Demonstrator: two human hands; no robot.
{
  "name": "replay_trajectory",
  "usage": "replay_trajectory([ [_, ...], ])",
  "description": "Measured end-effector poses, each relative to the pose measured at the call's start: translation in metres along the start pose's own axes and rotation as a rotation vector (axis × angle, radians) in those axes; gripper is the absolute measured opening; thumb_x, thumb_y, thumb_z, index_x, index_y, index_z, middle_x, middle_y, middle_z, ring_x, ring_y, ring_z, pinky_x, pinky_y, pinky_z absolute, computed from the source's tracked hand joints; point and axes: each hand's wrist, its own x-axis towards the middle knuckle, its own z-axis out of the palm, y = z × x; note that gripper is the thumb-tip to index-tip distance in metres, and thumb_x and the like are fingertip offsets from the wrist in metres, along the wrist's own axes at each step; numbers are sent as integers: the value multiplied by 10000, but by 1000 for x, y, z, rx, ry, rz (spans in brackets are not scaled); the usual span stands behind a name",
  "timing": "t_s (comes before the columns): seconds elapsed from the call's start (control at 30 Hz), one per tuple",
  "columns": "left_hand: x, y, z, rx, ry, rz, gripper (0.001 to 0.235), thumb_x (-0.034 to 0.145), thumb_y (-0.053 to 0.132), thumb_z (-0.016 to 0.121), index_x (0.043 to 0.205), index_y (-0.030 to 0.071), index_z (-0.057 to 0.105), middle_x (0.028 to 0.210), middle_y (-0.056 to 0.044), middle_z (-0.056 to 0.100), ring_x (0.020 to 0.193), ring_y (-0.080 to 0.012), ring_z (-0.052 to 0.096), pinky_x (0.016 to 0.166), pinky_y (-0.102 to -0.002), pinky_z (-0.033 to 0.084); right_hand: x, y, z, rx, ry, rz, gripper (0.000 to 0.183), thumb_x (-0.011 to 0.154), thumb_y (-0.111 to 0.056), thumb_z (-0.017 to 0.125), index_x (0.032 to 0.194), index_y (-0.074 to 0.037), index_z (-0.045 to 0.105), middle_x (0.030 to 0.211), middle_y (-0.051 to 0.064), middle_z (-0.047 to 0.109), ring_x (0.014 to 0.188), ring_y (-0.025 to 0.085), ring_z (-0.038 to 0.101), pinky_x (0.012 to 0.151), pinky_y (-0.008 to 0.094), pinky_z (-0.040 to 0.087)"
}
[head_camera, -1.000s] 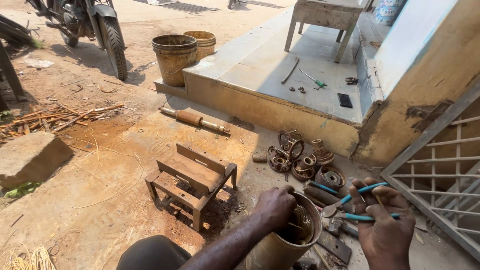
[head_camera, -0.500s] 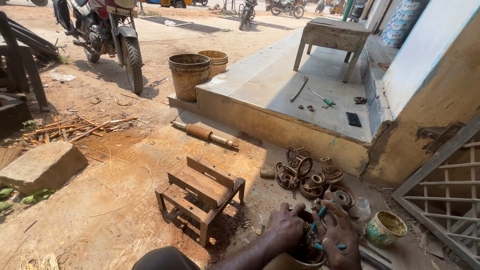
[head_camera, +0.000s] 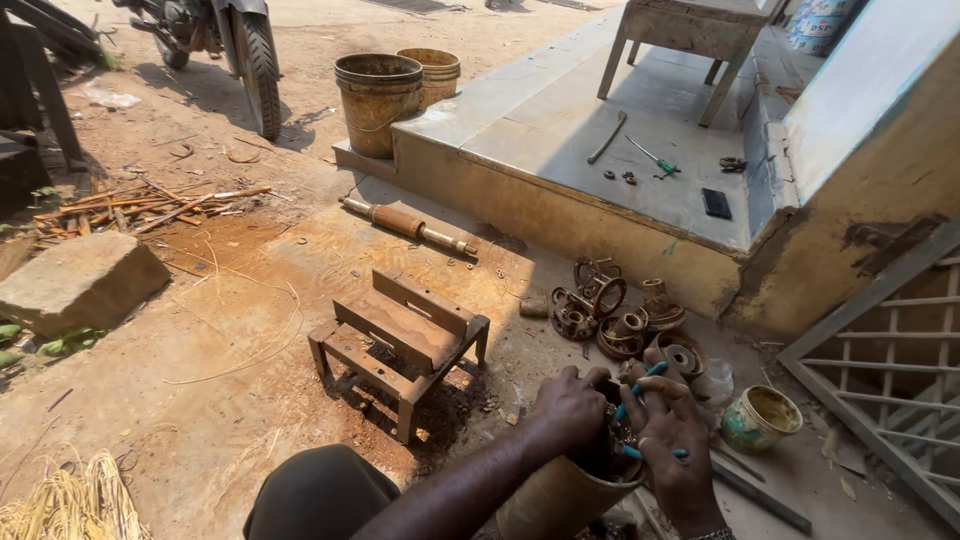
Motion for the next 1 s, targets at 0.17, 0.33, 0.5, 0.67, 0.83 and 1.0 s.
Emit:
replay_trajectory([
  [0.17, 14, -8, 6, 7, 6, 23, 389, 789, 385, 874, 1076, 137, 789, 1392, -42, 508, 1154, -254, 542, 858, -356, 601, -1, -7, 0, 55, -94, -83, 648, 705, 162, 426, 1337, 24, 453, 1700, 194, 198, 1611, 381, 193, 1303, 545, 213],
  [0.33, 14, -7, 16, 14, 90, 28, 244, 873, 295, 819, 1029, 110, 789, 1338, -52, 541, 1110, -242, 576, 839, -361, 612, -4, -7, 1, 128, -102, -50, 652, 716, 131, 459, 1355, -1, 461, 1703, 187, 222, 1623, 372, 188, 1318, 544, 200],
  [0.5, 16, -11, 14, 23, 42, 28, 286, 858, 332, 827, 997, 89, 770, 1270, -58, 540, 1094, -233, 554, 818, -349, 612, 0, 1, 2, 107, -112, -71, 654, 708, 137, 452, 1345, -7, 472, 1698, 173, 236, 1629, 357, 182, 1319, 543, 210],
  [0.67, 17, -11, 13, 55, -6, 35, 353, 897, 429, 783, 1002, 93, 759, 1202, -58, 562, 1075, -225, 524, 787, -320, 597, 2, -1, 3, -6, 7, -109, 550, 927, 54, 526, 1431, -64, 339, 1547, 183, 426, 1418, 328, 480, 1108, 494, 473],
  [0.83, 15, -11, 12, 76, -42, 23, 440, 892, 524, 736, 1000, 98, 755, 1261, -64, 509, 1046, -214, 530, 739, -308, 603, 11, 5, 5, -19, 144, -38, 705, 1008, -213, 590, 1590, -92, 210, 1377, 170, 560, 1222, 255, 606, 1023, 396, 568],
  [1.0, 18, -14, 18, 81, -50, 21, 395, 949, 482, 711, 983, 89, 723, 1286, -84, 511, 1058, -225, 514, 715, -318, 606, 26, 32, 2, 50, 317, -46, 418, 1015, -273, 691, 1304, -21, 523, 1053, 91, 614, 935, 174, 635, 855, 361, 580],
])
